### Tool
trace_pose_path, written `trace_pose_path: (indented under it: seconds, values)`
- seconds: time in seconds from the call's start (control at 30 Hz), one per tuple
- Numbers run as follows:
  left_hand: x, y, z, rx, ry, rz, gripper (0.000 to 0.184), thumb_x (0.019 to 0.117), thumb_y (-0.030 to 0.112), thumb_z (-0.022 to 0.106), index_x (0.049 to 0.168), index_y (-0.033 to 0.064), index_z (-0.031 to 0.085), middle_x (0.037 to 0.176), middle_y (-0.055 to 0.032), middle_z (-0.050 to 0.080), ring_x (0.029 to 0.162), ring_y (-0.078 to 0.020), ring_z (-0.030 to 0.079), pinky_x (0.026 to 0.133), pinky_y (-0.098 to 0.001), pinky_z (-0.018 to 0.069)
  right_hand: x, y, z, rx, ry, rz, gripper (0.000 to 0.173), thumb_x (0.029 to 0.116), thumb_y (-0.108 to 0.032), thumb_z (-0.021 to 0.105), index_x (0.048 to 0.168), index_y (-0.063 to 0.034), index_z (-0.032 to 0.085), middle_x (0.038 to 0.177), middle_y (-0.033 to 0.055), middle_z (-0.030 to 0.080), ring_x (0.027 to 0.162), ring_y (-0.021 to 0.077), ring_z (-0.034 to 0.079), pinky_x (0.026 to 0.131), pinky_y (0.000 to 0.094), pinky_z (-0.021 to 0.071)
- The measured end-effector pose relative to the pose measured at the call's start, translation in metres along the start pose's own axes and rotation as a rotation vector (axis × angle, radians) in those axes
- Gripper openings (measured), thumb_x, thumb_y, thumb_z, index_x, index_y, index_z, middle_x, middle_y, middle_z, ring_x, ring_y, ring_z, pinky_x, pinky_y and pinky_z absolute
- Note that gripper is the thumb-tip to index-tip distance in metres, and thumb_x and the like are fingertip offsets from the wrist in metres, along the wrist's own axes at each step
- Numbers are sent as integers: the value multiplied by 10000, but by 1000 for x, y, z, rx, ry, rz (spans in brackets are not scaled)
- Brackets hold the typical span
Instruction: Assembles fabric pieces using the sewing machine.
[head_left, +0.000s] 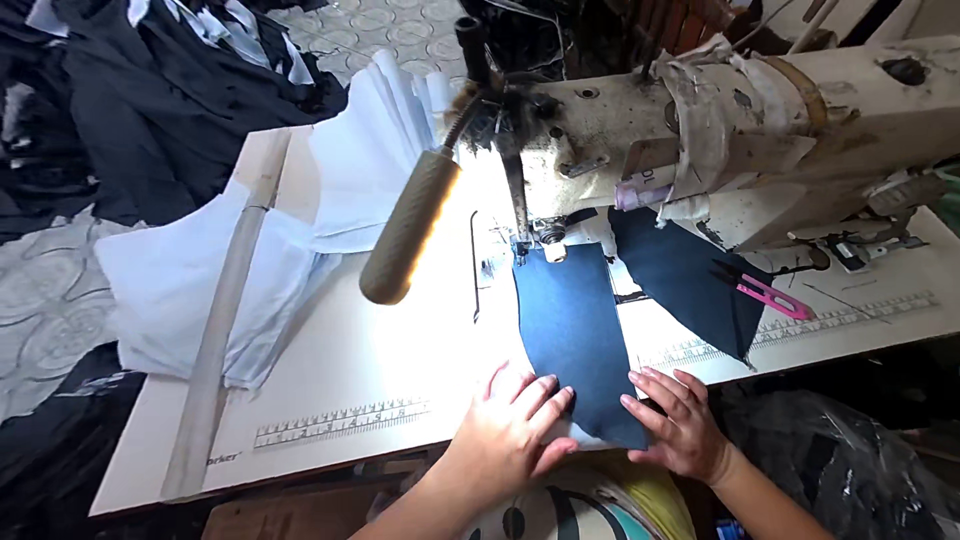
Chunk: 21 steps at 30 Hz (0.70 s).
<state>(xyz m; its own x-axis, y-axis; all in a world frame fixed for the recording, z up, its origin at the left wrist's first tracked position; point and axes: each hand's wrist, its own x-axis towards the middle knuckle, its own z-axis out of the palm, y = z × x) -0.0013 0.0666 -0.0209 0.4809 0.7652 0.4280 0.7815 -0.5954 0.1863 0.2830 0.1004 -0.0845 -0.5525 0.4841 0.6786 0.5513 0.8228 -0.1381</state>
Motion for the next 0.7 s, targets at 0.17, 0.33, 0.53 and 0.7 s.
trace_pose_path:
  seconds: [0.17, 0.33, 0.53, 0.7]
  values:
    - [-15, -1, 3, -12, -28, -120, 526, 1044, 586, 298, 1235, 334, 720, 1345, 54, 688, 1242, -238, 653, 973, -683, 423, 28, -6, -18, -10, -74, 113, 526, 1089, -550, 260, 1093, -262, 701, 1203, -46, 694, 1260, 103, 553, 1175, 384, 223]
    - [3, -24, -1, -185, -122, -133, 456, 1036, 497, 415, 1292, 262, 710, 1430, 5, 633, 1280, -317, 625, 923, -636, 501, 68, 7, -21, -56, -210, 117, 423, 1026, -546, 467, 944, -256, 764, 1070, 2, 737, 1070, 192, 657, 1096, 482, 338]
    - [30, -57, -9, -321, -259, -148, 434, 1052, 401, 465, 1374, 188, 663, 1515, -62, 551, 1369, -303, 549, 1079, -549, 433, 102, 26, -11, -38, -281, 107, 407, 972, -503, 542, 930, -185, 793, 1078, 56, 754, 1051, 260, 699, 1041, 604, 385]
    - [51, -90, -11, -269, -265, -100, 400, 1036, 305, 465, 1350, 191, 685, 1487, -73, 579, 1365, -326, 552, 1070, -571, 442, 133, 33, 0, -1, -349, 126, 346, 928, -412, 624, 924, -111, 796, 1081, 98, 754, 1054, 327, 706, 1013, 682, 384]
